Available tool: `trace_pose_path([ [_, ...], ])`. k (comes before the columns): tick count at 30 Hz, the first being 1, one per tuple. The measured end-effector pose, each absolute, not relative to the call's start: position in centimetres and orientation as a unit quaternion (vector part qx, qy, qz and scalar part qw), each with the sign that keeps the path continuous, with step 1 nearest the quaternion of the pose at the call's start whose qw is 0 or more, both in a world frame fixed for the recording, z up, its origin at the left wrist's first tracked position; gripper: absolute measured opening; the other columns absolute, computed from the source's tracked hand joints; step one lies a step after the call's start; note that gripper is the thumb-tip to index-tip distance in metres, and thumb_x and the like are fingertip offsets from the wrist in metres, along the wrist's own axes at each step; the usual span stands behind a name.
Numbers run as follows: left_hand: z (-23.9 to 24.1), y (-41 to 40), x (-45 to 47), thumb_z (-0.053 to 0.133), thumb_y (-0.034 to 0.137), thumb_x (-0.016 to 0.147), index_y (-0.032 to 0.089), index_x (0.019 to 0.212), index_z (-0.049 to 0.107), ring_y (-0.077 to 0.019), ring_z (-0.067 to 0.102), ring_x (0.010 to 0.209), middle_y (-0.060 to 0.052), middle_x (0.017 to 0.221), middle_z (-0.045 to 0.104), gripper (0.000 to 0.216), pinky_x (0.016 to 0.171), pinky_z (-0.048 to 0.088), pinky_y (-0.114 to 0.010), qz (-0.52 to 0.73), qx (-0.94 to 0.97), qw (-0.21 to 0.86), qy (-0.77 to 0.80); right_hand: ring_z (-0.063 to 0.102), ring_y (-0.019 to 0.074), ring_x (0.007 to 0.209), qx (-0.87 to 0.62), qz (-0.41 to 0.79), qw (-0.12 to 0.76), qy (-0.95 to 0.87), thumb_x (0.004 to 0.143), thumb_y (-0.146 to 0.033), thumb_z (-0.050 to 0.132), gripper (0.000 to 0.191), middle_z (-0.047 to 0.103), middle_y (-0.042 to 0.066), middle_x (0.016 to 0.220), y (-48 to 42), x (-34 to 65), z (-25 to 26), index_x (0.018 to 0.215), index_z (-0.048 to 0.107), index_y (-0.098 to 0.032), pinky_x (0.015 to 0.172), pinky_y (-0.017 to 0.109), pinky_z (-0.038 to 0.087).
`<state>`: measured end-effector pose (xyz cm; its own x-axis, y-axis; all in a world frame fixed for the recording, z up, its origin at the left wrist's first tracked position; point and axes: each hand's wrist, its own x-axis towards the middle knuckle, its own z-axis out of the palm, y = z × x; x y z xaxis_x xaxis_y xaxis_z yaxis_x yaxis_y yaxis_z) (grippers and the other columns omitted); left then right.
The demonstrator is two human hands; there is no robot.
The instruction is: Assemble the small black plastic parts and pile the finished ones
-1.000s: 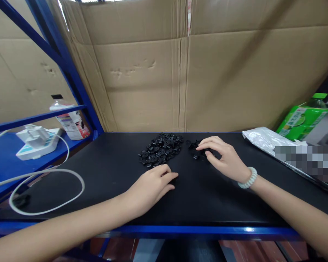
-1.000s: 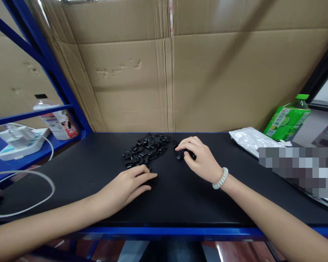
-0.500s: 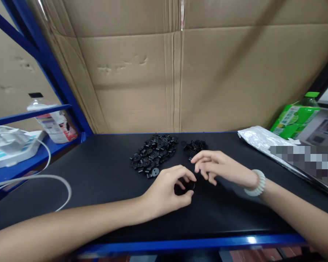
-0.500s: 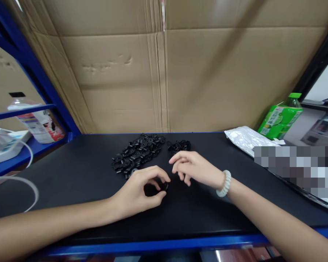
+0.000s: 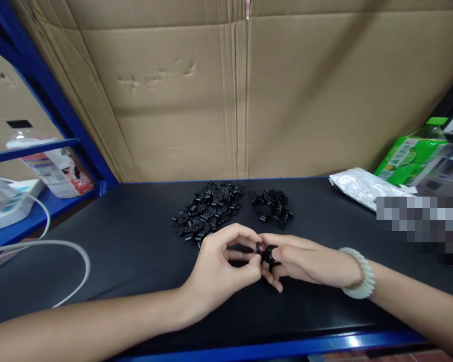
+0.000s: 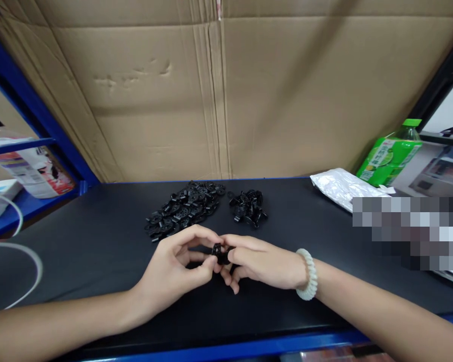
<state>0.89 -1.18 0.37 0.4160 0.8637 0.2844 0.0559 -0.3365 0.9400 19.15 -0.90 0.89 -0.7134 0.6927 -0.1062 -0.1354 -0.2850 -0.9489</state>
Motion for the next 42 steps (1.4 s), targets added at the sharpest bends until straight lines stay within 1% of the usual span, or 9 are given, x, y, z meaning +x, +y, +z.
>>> trace_pose_path([
  [5,1.0,-1.0,0.9,0.057,0.005,0.069,0.016,0.078,0.056,-0.0126,0.062,0.070,-0.001,0.081,0.061,0.014,0.065,0.055,-0.025,0.498,0.622,0.515,0.315,0.055,0.0131,0.077,-0.257,0.741,0.286,-0.550,0.078,-0.026,0.062,0.035,0.055,0.005,0.093,-0.4,19.4,1.7,0.109,0.051,-0.016,0.065,0.028,0.046],
  [9,1.0,-1.1,0.9,0.057,0.004,0.071,0.015,0.075,0.056,-0.0140,0.061,0.081,-0.003,0.086,0.060,0.012,0.072,0.054,-0.025,0.521,0.624,0.498,0.302,0.057,0.0145,0.084,-0.296,0.666,0.290,-0.620,0.073,-0.019,0.065,0.041,0.058,0.007,0.099,-0.1,20.1,2.3,0.111,0.052,-0.016,0.069,0.029,0.048],
  [14,0.2,-1.3,0.9,0.053,0.005,0.075,0.021,0.093,0.053,-0.0172,0.055,0.101,-0.003,0.101,0.055,0.024,0.084,0.054,-0.031,0.475,0.690,0.438,0.325,0.056,0.0189,0.100,-0.383,0.406,0.345,-0.755,0.074,-0.021,0.064,0.033,0.059,0.007,0.107,0.9,22.0,3.3,0.106,0.058,-0.020,0.083,0.033,0.049],
  [20,0.0,-2.3,0.5,0.052,0.002,0.071,0.022,0.102,0.053,-0.0194,0.053,0.099,-0.004,0.103,0.056,0.037,0.091,0.047,-0.037,0.317,0.840,0.312,0.313,0.055,0.0232,0.107,-0.461,0.174,0.437,-0.753,0.079,-0.030,0.060,0.037,0.058,0.009,0.116,4.7,24.8,3.0,0.115,0.054,-0.022,0.087,0.041,0.051],
  [27,0.8,-3.1,0.3,0.054,0.009,0.077,0.019,0.112,0.052,-0.0201,0.046,0.111,-0.007,0.113,0.054,0.036,0.099,0.040,-0.032,0.246,0.904,0.243,0.251,0.053,0.0230,0.112,-0.467,0.120,0.381,-0.789,0.082,-0.028,0.057,0.040,0.058,0.007,0.122,5.7,25.2,2.0,0.121,0.051,-0.023,0.096,0.044,0.042],
  [31,0.7,-3.6,0.1,0.057,0.030,0.081,0.021,0.121,0.051,-0.0324,0.032,0.127,-0.011,0.127,0.049,0.041,0.109,0.021,-0.055,0.204,0.918,0.144,0.307,0.058,0.0206,0.096,-0.457,0.105,0.437,-0.768,0.088,-0.028,0.048,0.019,0.063,0.006,0.104,3.6,23.9,2.9,0.100,0.061,-0.021,0.087,0.037,0.044],
  [34,0.2,-3.8,0.1,0.059,0.042,0.079,0.022,0.126,0.048,-0.0406,0.022,0.132,-0.013,0.135,0.043,0.052,0.105,0.012,-0.066,0.194,0.908,0.103,0.358,0.057,0.0157,0.073,-0.451,0.143,0.439,-0.764,0.089,-0.023,0.043,0.022,0.061,0.002,0.076,2.0,22.7,3.4,0.075,0.059,-0.019,0.073,0.030,0.043],
  [38,0.2,-3.5,0.1,0.059,0.044,0.078,0.021,0.126,0.048,-0.0395,0.027,0.129,-0.014,0.135,0.043,0.055,0.105,0.018,-0.064,0.182,0.915,0.120,0.338,0.052,0.0127,0.063,-0.423,0.223,0.416,-0.773,0.093,-0.024,0.035,0.033,0.057,0.000,0.065,0.4,21.1,3.2,0.068,0.056,-0.017,0.063,0.025,0.041],
  [42,0.7,-2.9,0.2,0.059,0.034,0.079,0.017,0.115,0.053,-0.0270,0.046,0.108,-0.013,0.115,0.052,0.041,0.098,0.038,-0.042,0.191,0.934,0.181,0.243,0.051,0.0109,0.059,-0.435,0.236,0.334,-0.802,0.091,-0.025,0.040,0.026,0.058,0.000,0.066,-0.5,19.7,2.4,0.077,0.060,-0.017,0.057,0.022,0.039],
])
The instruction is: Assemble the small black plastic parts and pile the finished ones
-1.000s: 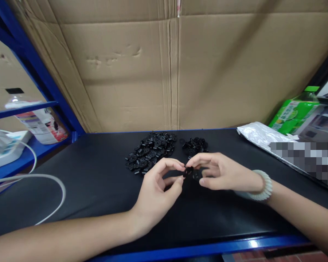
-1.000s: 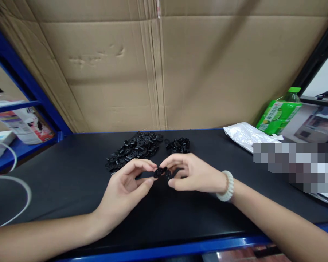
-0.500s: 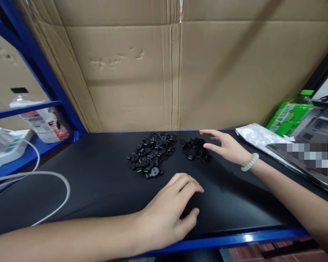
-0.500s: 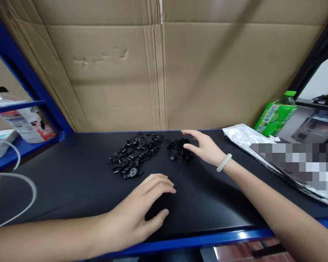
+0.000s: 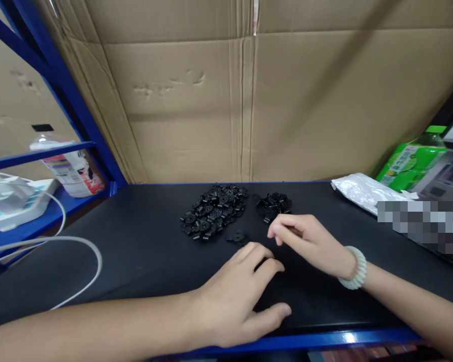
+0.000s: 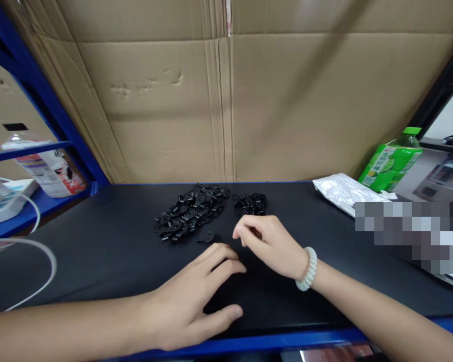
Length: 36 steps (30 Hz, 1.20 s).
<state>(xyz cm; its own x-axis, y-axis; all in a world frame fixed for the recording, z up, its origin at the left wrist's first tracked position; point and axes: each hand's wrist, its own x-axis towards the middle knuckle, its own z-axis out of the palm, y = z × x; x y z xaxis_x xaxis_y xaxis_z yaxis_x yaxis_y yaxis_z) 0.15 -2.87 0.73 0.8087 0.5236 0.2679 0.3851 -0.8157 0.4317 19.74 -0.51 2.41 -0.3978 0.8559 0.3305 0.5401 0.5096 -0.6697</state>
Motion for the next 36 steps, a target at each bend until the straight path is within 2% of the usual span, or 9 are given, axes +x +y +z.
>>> trace_pose_path([
  [2,0.8,-2.6,0.2,0.058,0.027,0.079,0.015,0.104,0.055,-0.0223,0.049,0.096,-0.009,0.101,0.055,0.027,0.088,0.043,-0.034,0.198,0.933,0.197,0.227,0.050,0.0098,0.056,-0.451,0.224,0.297,-0.811,0.087,-0.019,0.046,0.016,0.059,-0.001,0.069,-0.6,19.4,1.9,0.088,0.062,-0.017,0.055,0.022,0.040],
  [6,0.5,-1.9,0.4,0.056,0.014,0.075,0.017,0.081,0.053,-0.0160,0.047,0.076,-0.001,0.076,0.051,0.007,0.071,0.042,-0.027,0.229,0.916,0.194,0.266,0.048,0.0084,0.055,-0.442,0.196,0.249,-0.839,0.082,-0.010,0.046,0.029,0.059,0.001,0.081,-0.2,19.5,0.8,0.107,0.058,-0.018,0.056,0.022,0.042],
  [10,0.4,-0.8,0.5,0.055,0.009,0.071,0.017,0.070,0.048,-0.0133,0.045,0.068,0.002,0.067,0.043,0.011,0.063,0.038,-0.024,0.243,0.903,0.197,0.294,0.052,0.0106,0.066,-0.402,0.169,0.242,-0.867,0.081,-0.005,0.044,0.044,0.058,0.006,0.101,0.2,19.5,0.3,0.123,0.048,-0.019,0.066,0.026,0.047],
  [15,0.5,0.3,0.3,0.053,0.006,0.067,0.018,0.065,0.044,-0.0112,0.043,0.060,0.004,0.062,0.040,0.015,0.058,0.037,-0.023,0.265,0.888,0.218,0.306,0.057,0.0186,0.097,-0.405,0.160,0.245,-0.866,0.080,-0.003,0.043,0.045,0.058,0.010,0.115,0.4,19.2,0.1,0.123,0.048,-0.016,0.086,0.036,0.048],
  [18,0.2,0.4,0.2,0.052,0.005,0.063,0.019,0.062,0.042,-0.0107,0.039,0.055,0.006,0.057,0.034,0.017,0.064,0.042,-0.023,0.256,0.906,0.210,0.262,0.055,0.0200,0.109,-0.388,0.146,0.234,-0.880,0.081,-0.004,0.042,0.041,0.058,0.009,0.120,0.6,19.3,-0.1,0.118,0.053,-0.017,0.095,0.039,0.045],
  [23,-0.2,0.3,0.2,0.051,0.008,0.064,0.019,0.056,0.040,-0.0086,0.034,0.049,0.008,0.051,0.032,0.018,0.097,0.039,-0.034,0.244,0.928,0.217,0.179,0.049,0.0191,0.121,-0.379,0.098,0.196,-0.899,0.082,-0.003,0.035,0.049,0.054,0.009,0.131,0.6,19.3,-0.2,0.127,0.049,-0.016,0.103,0.039,0.040],
  [30,-0.1,0.4,0.4,0.051,0.008,0.063,0.019,0.054,0.038,-0.0097,0.034,0.049,0.006,0.050,0.036,0.019,0.077,0.048,-0.028,0.251,0.929,0.224,0.158,0.057,0.0201,0.108,-0.403,0.092,0.197,-0.889,0.092,-0.018,0.038,0.036,0.057,0.008,0.121,0.7,18.8,0.1,0.126,0.049,-0.020,0.090,0.037,0.049],
  [34,-0.1,0.1,0.2,0.050,0.007,0.063,0.019,0.054,0.035,-0.0094,0.035,0.049,0.006,0.050,0.036,0.021,0.081,0.047,-0.029,0.247,0.931,0.231,0.140,0.059,0.0207,0.097,-0.418,0.094,0.149,-0.891,0.092,-0.022,0.040,0.041,0.052,0.010,0.119,0.6,18.9,0.4,0.133,0.041,-0.018,0.082,0.037,0.052],
  [36,-0.2,-0.1,0.2,0.051,0.007,0.063,0.019,0.055,0.035,-0.0096,0.035,0.050,0.006,0.050,0.037,0.021,0.082,0.046,-0.029,0.241,0.933,0.232,0.128,0.060,0.0203,0.092,-0.422,0.104,0.127,-0.891,0.091,-0.023,0.044,0.039,0.051,0.010,0.117,0.5,19.0,0.6,0.130,0.044,-0.018,0.080,0.037,0.051],
])
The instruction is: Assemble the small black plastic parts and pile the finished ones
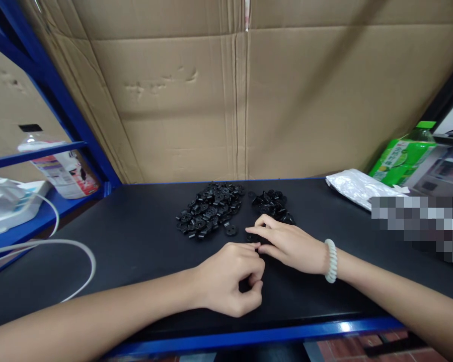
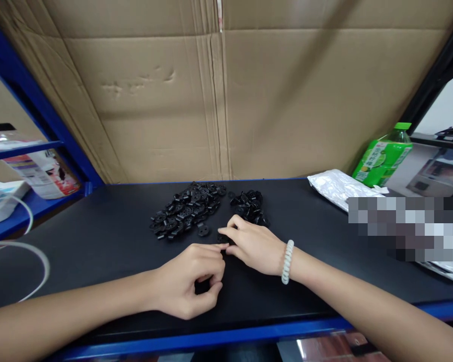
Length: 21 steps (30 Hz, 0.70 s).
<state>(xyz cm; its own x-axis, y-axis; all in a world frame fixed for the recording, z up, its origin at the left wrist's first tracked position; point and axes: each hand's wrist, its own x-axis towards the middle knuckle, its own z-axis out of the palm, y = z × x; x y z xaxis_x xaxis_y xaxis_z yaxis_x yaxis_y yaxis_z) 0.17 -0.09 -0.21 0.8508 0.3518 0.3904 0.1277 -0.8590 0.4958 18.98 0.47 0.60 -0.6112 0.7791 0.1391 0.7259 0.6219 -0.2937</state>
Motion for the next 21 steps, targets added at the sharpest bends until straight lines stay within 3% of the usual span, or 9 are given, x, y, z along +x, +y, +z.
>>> trace_pose_path([
  [4,-0.2,-0.3,0.3,0.050,0.007,0.064,0.019,0.055,0.034,-0.0094,0.034,0.049,0.006,0.049,0.035,0.022,0.082,0.047,-0.029,0.254,0.928,0.240,0.131,0.057,0.0163,0.081,-0.429,0.144,0.167,-0.876,0.086,-0.025,0.054,0.030,0.055,0.007,0.106,0.5,19.2,0.9,0.116,0.052,-0.018,0.074,0.032,0.049],
  [8,0.2,-0.5,0.3,0.051,0.008,0.068,0.018,0.054,0.039,-0.0081,0.035,0.047,0.007,0.047,0.032,0.021,0.085,0.046,-0.031,0.289,0.909,0.264,0.140,0.050,0.0101,0.064,-0.432,0.258,0.241,-0.830,0.080,-0.021,0.061,0.024,0.057,-0.001,0.082,0.8,19.3,0.8,0.102,0.054,-0.019,0.059,0.023,0.045],
  [12,0.6,-1.1,0.1,0.053,0.008,0.073,0.017,0.061,0.050,-0.0092,0.039,0.051,0.006,0.051,0.035,0.015,0.075,0.050,-0.030,0.386,0.867,0.252,0.190,0.054,0.0126,0.075,-0.401,0.445,0.314,-0.736,0.080,-0.020,0.059,0.015,0.055,0.001,0.082,0.8,19.3,0.8,0.095,0.057,-0.017,0.056,0.021,0.048],
  [14,0.7,-1.3,0.1,0.056,0.008,0.075,0.017,0.077,0.055,-0.0108,0.046,0.059,0.003,0.062,0.044,0.009,0.066,0.051,-0.026,0.453,0.815,0.262,0.249,0.056,0.0125,0.080,-0.366,0.547,0.338,-0.673,0.081,-0.021,0.059,0.014,0.056,0.002,0.088,0.7,19.2,0.9,0.093,0.057,-0.016,0.065,0.025,0.051],
  [16,0.6,-1.3,0.3,0.059,0.009,0.075,0.018,0.094,0.055,-0.0132,0.053,0.074,-0.001,0.081,0.052,0.021,0.064,0.053,-0.024,0.487,0.767,0.310,0.280,0.057,0.0112,0.081,-0.333,0.625,0.354,-0.611,0.080,-0.021,0.061,0.018,0.055,0.002,0.092,0.5,19.2,1.0,0.096,0.057,-0.016,0.070,0.025,0.052],
  [19,0.5,-1.0,0.6,0.061,0.010,0.078,0.019,0.106,0.055,-0.0168,0.056,0.095,-0.005,0.104,0.055,0.030,0.077,0.055,-0.028,0.474,0.735,0.401,0.274,0.058,0.0092,0.076,-0.292,0.693,0.358,-0.554,0.077,-0.020,0.067,0.029,0.055,0.000,0.091,0.3,19.4,1.0,0.103,0.052,-0.019,0.066,0.023,0.051],
  [21,0.3,-0.8,0.7,0.062,0.011,0.079,0.019,0.106,0.059,-0.0176,0.059,0.098,-0.005,0.106,0.059,0.028,0.085,0.053,-0.031,0.458,0.725,0.438,0.268,0.058,0.0086,0.074,-0.274,0.718,0.349,-0.536,0.076,-0.019,0.069,0.034,0.055,-0.001,0.087,0.3,19.5,0.9,0.103,0.048,-0.019,0.066,0.022,0.050],
])
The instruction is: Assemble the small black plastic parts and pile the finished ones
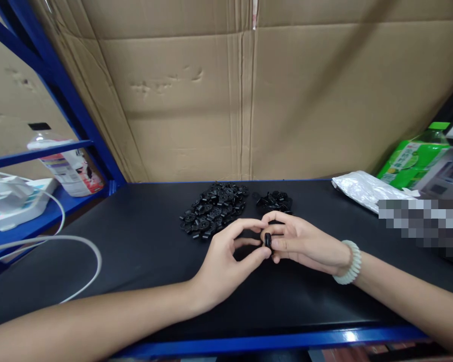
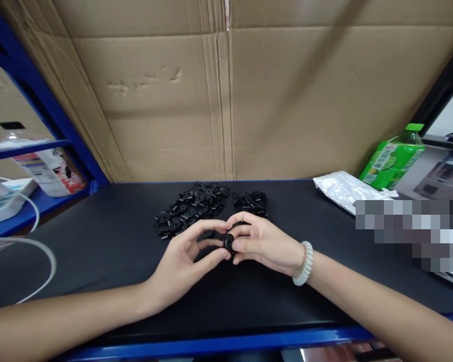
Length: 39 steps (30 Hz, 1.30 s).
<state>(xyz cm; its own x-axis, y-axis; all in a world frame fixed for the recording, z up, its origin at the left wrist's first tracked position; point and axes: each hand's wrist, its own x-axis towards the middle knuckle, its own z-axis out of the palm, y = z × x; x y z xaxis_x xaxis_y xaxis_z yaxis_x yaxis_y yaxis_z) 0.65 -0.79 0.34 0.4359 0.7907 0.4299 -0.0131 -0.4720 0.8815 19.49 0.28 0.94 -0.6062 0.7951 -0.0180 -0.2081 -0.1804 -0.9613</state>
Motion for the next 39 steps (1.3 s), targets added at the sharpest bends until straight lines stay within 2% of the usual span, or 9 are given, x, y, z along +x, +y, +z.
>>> trace_pose_path([
  [3,0.2,-0.7,0.6,0.068,0.013,0.076,0.017,0.099,0.065,-0.0180,0.063,0.092,-0.005,0.099,0.065,0.024,0.085,0.053,-0.032,0.458,0.718,0.452,0.267,0.060,0.0090,0.073,-0.265,0.733,0.338,-0.528,0.075,-0.018,0.070,0.037,0.057,-0.001,0.085,0.3,19.6,0.8,0.101,0.045,-0.020,0.065,0.022,0.049],
  [7,0.2,-0.8,0.3,0.072,0.015,0.073,0.016,0.093,0.069,-0.0182,0.064,0.086,-0.006,0.091,0.068,0.020,0.079,0.053,-0.030,0.465,0.744,0.397,0.268,0.061,0.0096,0.075,-0.273,0.743,0.318,-0.522,0.075,-0.018,0.070,0.037,0.058,0.001,0.091,0.0,19.5,1.1,0.103,0.045,-0.019,0.071,0.027,0.051],
  [10,0.3,-0.8,0.2,0.071,0.017,0.075,0.017,0.091,0.071,-0.0188,0.064,0.084,-0.007,0.089,0.069,0.016,0.077,0.053,-0.031,0.461,0.767,0.363,0.261,0.063,0.0145,0.085,-0.263,0.761,0.281,-0.522,0.078,-0.018,0.065,0.032,0.059,0.004,0.096,-0.3,19.4,1.7,0.105,0.047,-0.018,0.082,0.036,0.049],
  [13,0.3,-0.7,0.3,0.071,0.019,0.075,0.018,0.089,0.072,-0.0188,0.065,0.082,-0.007,0.091,0.069,0.015,0.075,0.053,-0.031,0.455,0.773,0.363,0.252,0.064,0.0184,0.090,-0.251,0.765,0.253,-0.536,0.080,-0.018,0.060,0.028,0.061,0.005,0.095,-0.5,19.4,2.2,0.105,0.048,-0.017,0.085,0.039,0.048],
  [18,0.4,-0.7,0.5,0.071,0.014,0.073,0.017,0.089,0.074,-0.0160,0.065,0.072,-0.008,0.091,0.069,0.016,0.068,0.053,-0.028,0.443,0.776,0.371,0.253,0.063,0.0160,0.086,-0.256,0.748,0.253,-0.558,0.076,-0.010,0.055,0.028,0.059,0.004,0.095,-0.6,19.0,2.0,0.102,0.048,-0.017,0.081,0.037,0.049],
  [22,0.6,-1.0,0.9,0.070,0.008,0.070,0.017,0.087,0.074,-0.0124,0.061,0.063,-0.007,0.091,0.069,0.020,0.063,0.053,-0.026,0.424,0.787,0.366,0.259,0.058,0.0111,0.074,-0.285,0.721,0.249,-0.581,0.068,-0.008,0.049,0.024,0.054,0.000,0.088,-0.8,18.5,1.6,0.090,0.047,-0.017,0.069,0.029,0.049],
  [27,0.6,-1.4,1.6,0.069,0.007,0.065,0.013,0.081,0.073,-0.0120,0.059,0.060,-0.006,0.082,0.067,0.018,0.055,0.052,-0.023,0.411,0.788,0.368,0.273,0.042,0.0063,0.058,-0.371,0.629,0.198,-0.654,0.062,-0.007,0.041,0.024,0.046,-0.003,0.077,-1.3,18.2,2.4,0.082,0.047,-0.017,0.050,0.021,0.033],
  [30,0.4,-1.6,1.9,0.066,0.004,0.062,0.012,0.078,0.072,-0.0118,0.058,0.059,-0.005,0.080,0.065,0.019,0.053,0.052,-0.023,0.424,0.778,0.366,0.283,0.038,0.0076,0.059,-0.369,0.630,0.196,-0.655,0.059,-0.008,0.040,0.023,0.044,-0.003,0.075,-1.4,18.2,2.6,0.079,0.046,-0.018,0.051,0.022,0.031],
  [39,-0.1,-1.6,1.9,0.063,0.002,0.062,0.014,0.080,0.071,-0.0102,0.057,0.057,-0.003,0.079,0.064,0.023,0.054,0.053,-0.023,0.445,0.765,0.361,0.292,0.042,0.0108,0.069,-0.344,0.673,0.247,-0.607,0.056,-0.009,0.040,0.023,0.045,-0.002,0.077,-1.4,17.8,2.2,0.076,0.046,-0.019,0.057,0.023,0.034],
])
